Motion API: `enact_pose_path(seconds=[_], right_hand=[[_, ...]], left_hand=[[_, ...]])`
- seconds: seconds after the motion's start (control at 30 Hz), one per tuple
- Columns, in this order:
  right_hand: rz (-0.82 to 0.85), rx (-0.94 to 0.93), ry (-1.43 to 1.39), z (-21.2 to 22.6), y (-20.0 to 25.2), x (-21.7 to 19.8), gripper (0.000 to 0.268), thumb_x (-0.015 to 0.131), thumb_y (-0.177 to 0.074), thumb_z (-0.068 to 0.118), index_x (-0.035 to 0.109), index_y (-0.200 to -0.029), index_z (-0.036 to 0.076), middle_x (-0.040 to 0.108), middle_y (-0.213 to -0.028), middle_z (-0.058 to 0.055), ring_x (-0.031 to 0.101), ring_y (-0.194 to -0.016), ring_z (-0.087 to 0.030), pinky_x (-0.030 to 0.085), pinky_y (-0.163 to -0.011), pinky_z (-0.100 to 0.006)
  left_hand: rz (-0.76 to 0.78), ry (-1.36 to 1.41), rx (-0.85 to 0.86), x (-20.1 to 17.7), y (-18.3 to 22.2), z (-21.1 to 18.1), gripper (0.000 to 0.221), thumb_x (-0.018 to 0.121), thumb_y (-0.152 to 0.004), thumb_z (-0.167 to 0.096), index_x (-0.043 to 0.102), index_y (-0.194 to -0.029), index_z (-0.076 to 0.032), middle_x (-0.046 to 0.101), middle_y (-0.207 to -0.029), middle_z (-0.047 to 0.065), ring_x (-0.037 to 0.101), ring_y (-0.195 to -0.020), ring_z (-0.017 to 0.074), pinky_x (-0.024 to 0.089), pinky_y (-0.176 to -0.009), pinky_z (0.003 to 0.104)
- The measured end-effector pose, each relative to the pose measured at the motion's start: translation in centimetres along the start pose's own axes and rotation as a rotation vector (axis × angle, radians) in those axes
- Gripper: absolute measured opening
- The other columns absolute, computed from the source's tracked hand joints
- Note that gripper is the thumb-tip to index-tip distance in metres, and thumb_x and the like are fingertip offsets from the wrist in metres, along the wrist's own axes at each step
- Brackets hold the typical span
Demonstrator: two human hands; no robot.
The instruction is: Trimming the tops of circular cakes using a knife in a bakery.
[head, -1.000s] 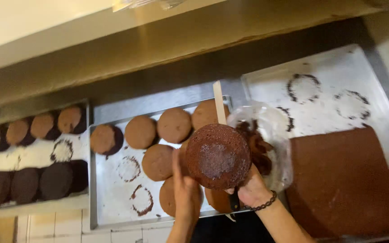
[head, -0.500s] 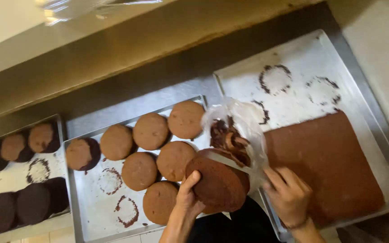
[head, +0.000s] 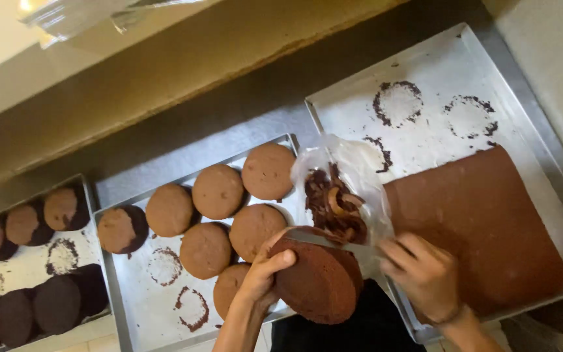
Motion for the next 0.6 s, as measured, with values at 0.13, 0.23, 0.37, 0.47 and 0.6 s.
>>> enact_pose_path(seconds=[0.13,0.23,0.37,0.47,0.6], right_hand=[[0.03,0.126,-0.057,1.6,-1.6,-1.9,0.022,0.074,-0.082,0.026,0.075,-0.093,0.007,0.065,-0.08,-0.007,0.069,-0.068,-0.021,0.058,-0.059,-0.034],[0.067,-0.03,-0.11,3.8,-5.0,-3.5,0.025,0.073,-0.08,0.023,0.075,-0.098,0.006,0.069,-0.088,-0.007,0.07,-0.073,-0.023,0.056,-0.058,-0.035],[0.179,0.039,-0.072,-0.3,-1.7,-1.6,0.026,0.078,-0.079,0.029,0.076,-0.098,0.011,0.069,-0.089,-0.003,0.069,-0.072,-0.017,0.058,-0.06,-0.03],[0.244,0.017,-0.042,1.4,-3.9,-1.7,0.026,0.079,-0.08,0.028,0.078,-0.099,0.011,0.07,-0.084,-0.003,0.07,-0.069,-0.015,0.059,-0.059,-0.028],[0.273,-0.005,-0.142,1.5,-5.0,-0.1,0.025,0.071,-0.088,0.034,0.078,-0.097,0.012,0.073,-0.086,-0.001,0.067,-0.064,-0.011,0.058,-0.058,-0.025]], left_hand=[[0.03,-0.153,-0.022,0.1,-0.2,-1.2,0.068,0.084,-0.075,-0.027,0.064,-0.132,0.004,0.072,-0.12,0.015,0.068,-0.111,0.0269,0.055,-0.1,0.041],[0.046,-0.369,-0.114,0.1,-0.8,-0.7,0.064,0.085,-0.075,-0.023,0.065,-0.131,0.0,0.071,-0.122,0.01,0.066,-0.113,0.0204,0.05,-0.104,0.034],[0.144,-0.559,-0.087,0.3,-2.2,-3.6,0.063,0.087,-0.076,-0.029,0.068,-0.129,0.0,0.073,-0.119,0.008,0.067,-0.112,0.0185,0.051,-0.103,0.034],[0.268,-0.764,-0.118,1.2,-3.1,-3.5,0.063,0.086,-0.076,-0.033,0.069,-0.129,-0.003,0.074,-0.119,0.005,0.066,-0.112,0.0164,0.051,-0.103,0.032],[0.436,-0.868,-0.239,1.7,-5.4,-3.1,0.066,0.085,-0.08,-0.04,0.069,-0.13,-0.001,0.073,-0.12,0.01,0.064,-0.115,0.0235,0.051,-0.102,0.036]])
Point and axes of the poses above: each hand's wrist, its own y-axis away from the middle knuckle, its own x-axis out of the palm, z = x × y, the point moved 1 cm from there along -y, towards the middle knuckle
